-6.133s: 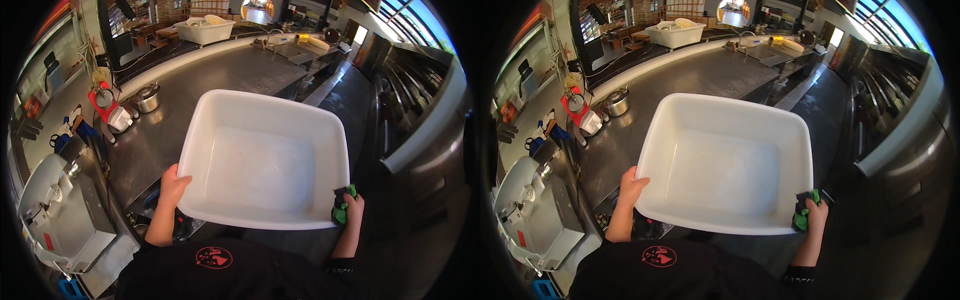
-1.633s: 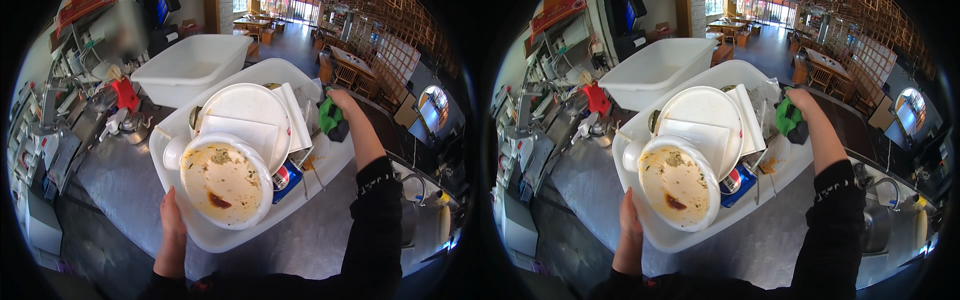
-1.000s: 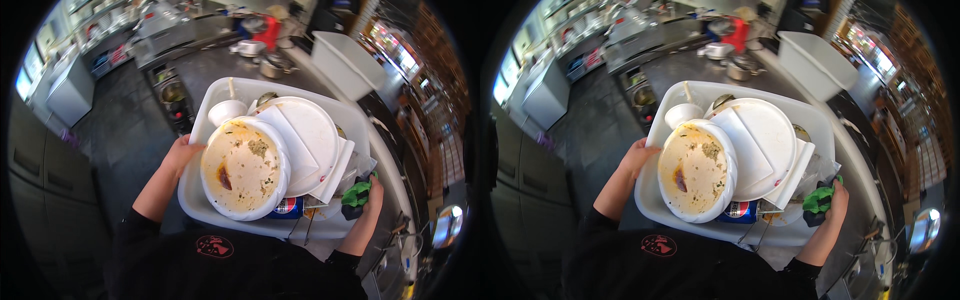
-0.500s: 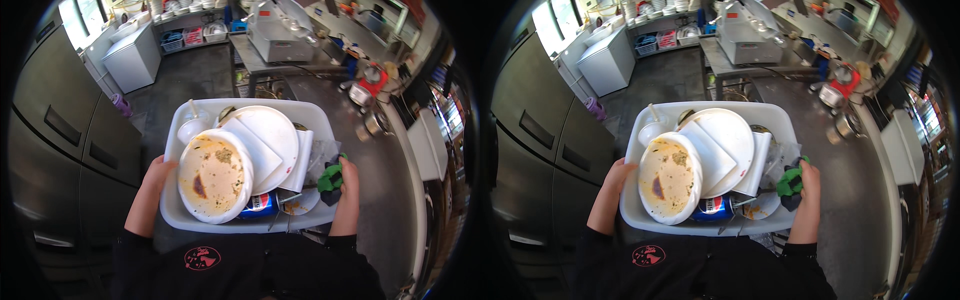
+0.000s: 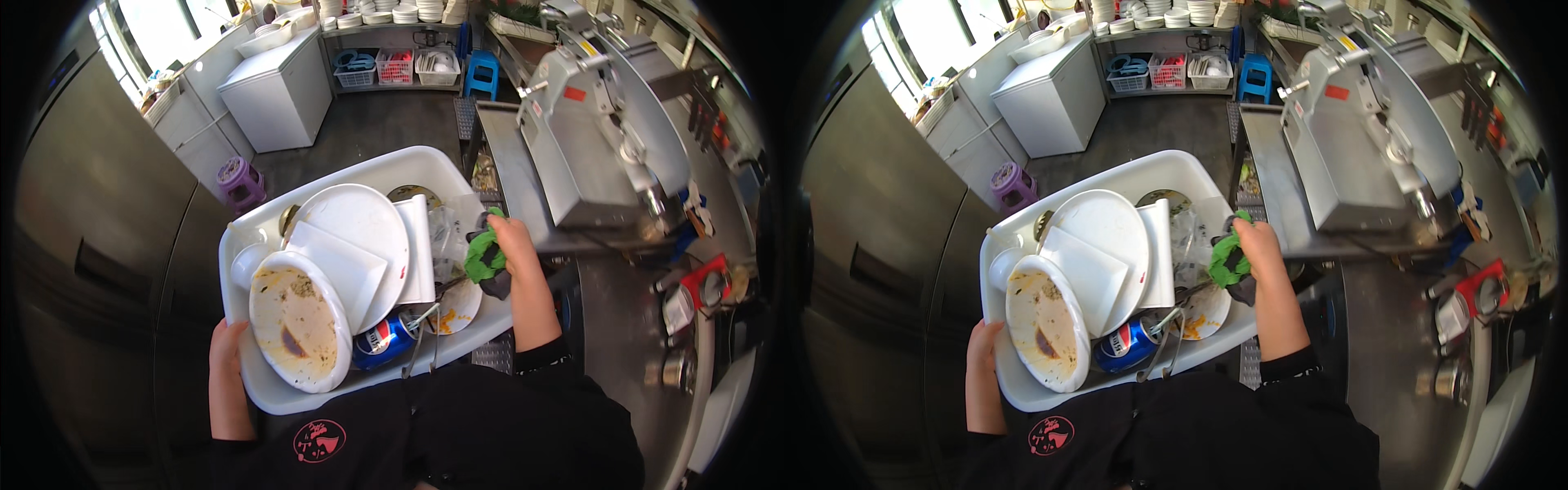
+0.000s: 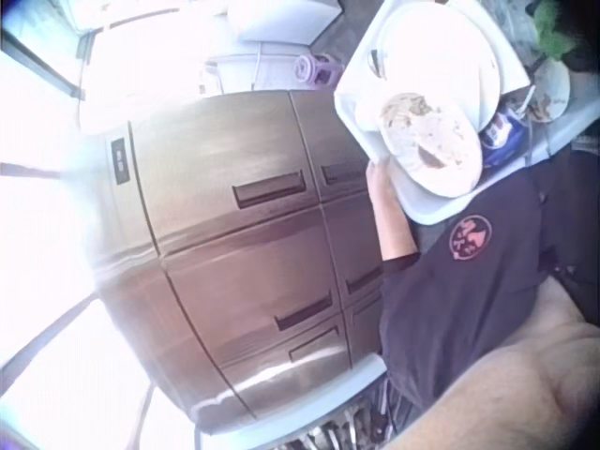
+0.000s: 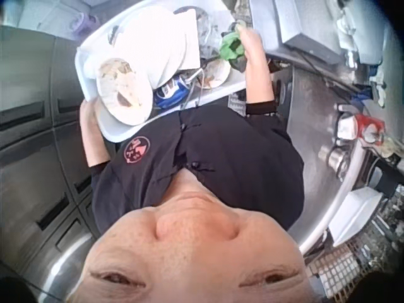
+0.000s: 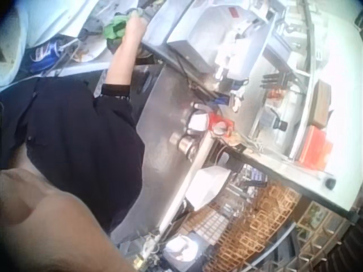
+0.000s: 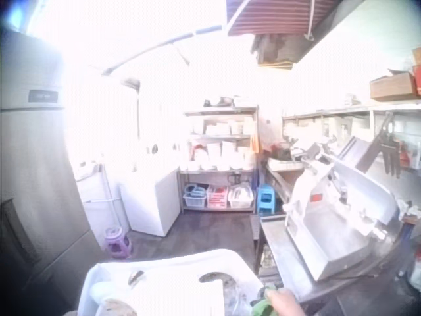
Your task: The person empties a white bin of dirty dishes into a sink, then wipes the bin with a green cloth. They return to the sink and wash several items including plates, bowls, a can, and chopsticks using the cloth, placing cleaned items into the sink.
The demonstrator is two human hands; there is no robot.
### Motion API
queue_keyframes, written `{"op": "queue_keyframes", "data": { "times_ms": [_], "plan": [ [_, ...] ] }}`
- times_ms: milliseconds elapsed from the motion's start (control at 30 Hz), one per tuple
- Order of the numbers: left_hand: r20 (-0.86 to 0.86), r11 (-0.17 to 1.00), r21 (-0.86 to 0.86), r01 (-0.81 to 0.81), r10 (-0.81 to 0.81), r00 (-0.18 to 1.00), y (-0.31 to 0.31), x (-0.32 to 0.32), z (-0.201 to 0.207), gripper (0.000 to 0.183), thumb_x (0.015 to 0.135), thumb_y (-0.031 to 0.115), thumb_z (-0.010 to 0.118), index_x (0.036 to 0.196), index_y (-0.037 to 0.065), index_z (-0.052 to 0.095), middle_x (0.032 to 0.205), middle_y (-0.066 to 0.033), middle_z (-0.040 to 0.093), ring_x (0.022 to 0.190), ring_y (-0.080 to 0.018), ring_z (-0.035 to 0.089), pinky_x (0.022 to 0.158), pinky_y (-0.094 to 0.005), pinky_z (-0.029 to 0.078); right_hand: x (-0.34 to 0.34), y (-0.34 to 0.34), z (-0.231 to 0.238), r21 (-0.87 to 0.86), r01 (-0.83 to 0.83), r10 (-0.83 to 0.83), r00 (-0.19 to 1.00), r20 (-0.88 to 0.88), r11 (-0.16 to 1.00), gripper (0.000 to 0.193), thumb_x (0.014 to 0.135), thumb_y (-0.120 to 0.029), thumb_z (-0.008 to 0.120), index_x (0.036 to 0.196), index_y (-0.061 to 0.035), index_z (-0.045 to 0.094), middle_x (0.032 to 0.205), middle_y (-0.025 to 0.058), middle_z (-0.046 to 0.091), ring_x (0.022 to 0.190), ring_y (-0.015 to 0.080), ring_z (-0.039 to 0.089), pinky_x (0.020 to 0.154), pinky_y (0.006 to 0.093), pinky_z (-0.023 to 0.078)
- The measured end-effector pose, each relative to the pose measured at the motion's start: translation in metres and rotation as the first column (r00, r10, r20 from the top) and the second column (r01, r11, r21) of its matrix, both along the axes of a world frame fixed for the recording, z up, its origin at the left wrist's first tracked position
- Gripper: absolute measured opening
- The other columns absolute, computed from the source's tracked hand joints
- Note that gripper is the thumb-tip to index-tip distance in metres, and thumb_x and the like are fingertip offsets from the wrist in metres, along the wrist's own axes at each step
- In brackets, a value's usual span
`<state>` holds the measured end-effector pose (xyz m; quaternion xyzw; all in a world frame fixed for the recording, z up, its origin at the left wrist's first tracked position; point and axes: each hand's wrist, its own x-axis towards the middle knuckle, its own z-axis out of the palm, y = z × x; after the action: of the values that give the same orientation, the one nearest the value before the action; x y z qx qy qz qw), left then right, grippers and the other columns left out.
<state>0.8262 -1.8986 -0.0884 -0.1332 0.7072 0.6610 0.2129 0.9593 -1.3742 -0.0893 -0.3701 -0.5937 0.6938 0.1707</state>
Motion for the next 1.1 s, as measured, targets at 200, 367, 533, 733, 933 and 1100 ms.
{"op": "queue_keyframes", "data": {
  "times_ms": [200,367,533,733,933,1100],
  "plan": [
    [-0.062,0.998,0.056,-0.034,0.038,0.997,0.068,-0.194,0.006,0.030,0.086,0.004,0.050,0.115,-0.003,0.054,0.106,-0.0167,0.064,0.093,-0.0280,0.064,0.084,-0.0409,0.052,-0.227,0.085,-0.020,0.045,-0.098,0.098,0.995,0.000,0.994,0.028,0.087,-0.021,0.057,0.089,0.0063,0.065,0.080,0.0108,0.066,0.068,0.0200,0.065,0.062,0.0331,0.050],
    [-0.098,0.997,0.066,0.051,-0.044,0.994,0.161,-0.407,-0.010,0.035,0.082,0.005,0.056,0.116,-0.002,0.054,0.104,-0.0142,0.064,0.093,-0.0267,0.064,0.086,-0.0387,0.051,-0.404,0.179,-0.048,0.179,0.023,-0.031,0.999,0.041,0.984,0.040,0.079,-0.028,0.059,0.082,0.0118,0.063,0.075,0.0157,0.064,0.071,0.0232,0.062,0.065,0.0387,0.046],
    [-0.075,0.998,0.028,0.053,-0.051,0.996,0.290,-0.582,0.016,0.035,0.084,0.004,0.054,0.118,-0.002,0.054,0.107,-0.0150,0.064,0.095,-0.0269,0.064,0.086,-0.0390,0.051,-0.525,0.287,-0.036,0.157,0.141,-0.148,0.988,0.032,0.978,0.042,0.078,-0.030,0.059,0.081,0.0114,0.061,0.076,0.0164,0.063,0.073,0.0237,0.060,0.066,0.0400,0.044],
    [-0.106,0.960,0.079,0.269,-0.260,0.960,0.476,-0.756,0.036,0.034,0.085,0.001,0.051,0.118,-0.003,0.054,0.106,-0.0158,0.065,0.093,-0.0281,0.065,0.083,-0.0392,0.053,-0.608,0.435,-0.018,0.108,0.240,-0.241,0.971,-0.009,0.965,0.030,0.085,-0.022,0.058,0.088,0.0072,0.064,0.081,0.0092,0.066,0.067,0.0184,0.062,0.059,0.0339,0.047],
    [-0.120,0.914,0.046,0.402,-0.395,0.911,0.709,-0.891,0.026,0.032,0.085,0.001,0.051,0.116,-0.003,0.055,0.104,-0.0160,0.065,0.091,-0.0280,0.065,0.081,-0.0380,0.053,-0.678,0.610,-0.028,0.212,0.511,-0.539,0.836,0.104,0.833,0.031,0.086,-0.025,0.059,0.085,0.0055,0.065,0.079,0.0080,0.065,0.070,0.0166,0.062,0.062,0.0343,0.047],
    [-0.086,0.798,0.066,0.599,-0.594,0.800,0.890,-0.980,0.021,0.032,0.084,0.001,0.051,0.115,-0.004,0.056,0.102,-0.0150,0.066,0.090,-0.0271,0.066,0.079,-0.0367,0.053,-0.681,0.711,-0.014,0.191,0.602,-0.626,0.774,0.096,0.775,0.029,0.086,-0.025,0.059,0.082,0.0042,0.064,0.075,0.0080,0.064,0.066,0.0173,0.061,0.060,0.0341,0.047]
  ]
}}
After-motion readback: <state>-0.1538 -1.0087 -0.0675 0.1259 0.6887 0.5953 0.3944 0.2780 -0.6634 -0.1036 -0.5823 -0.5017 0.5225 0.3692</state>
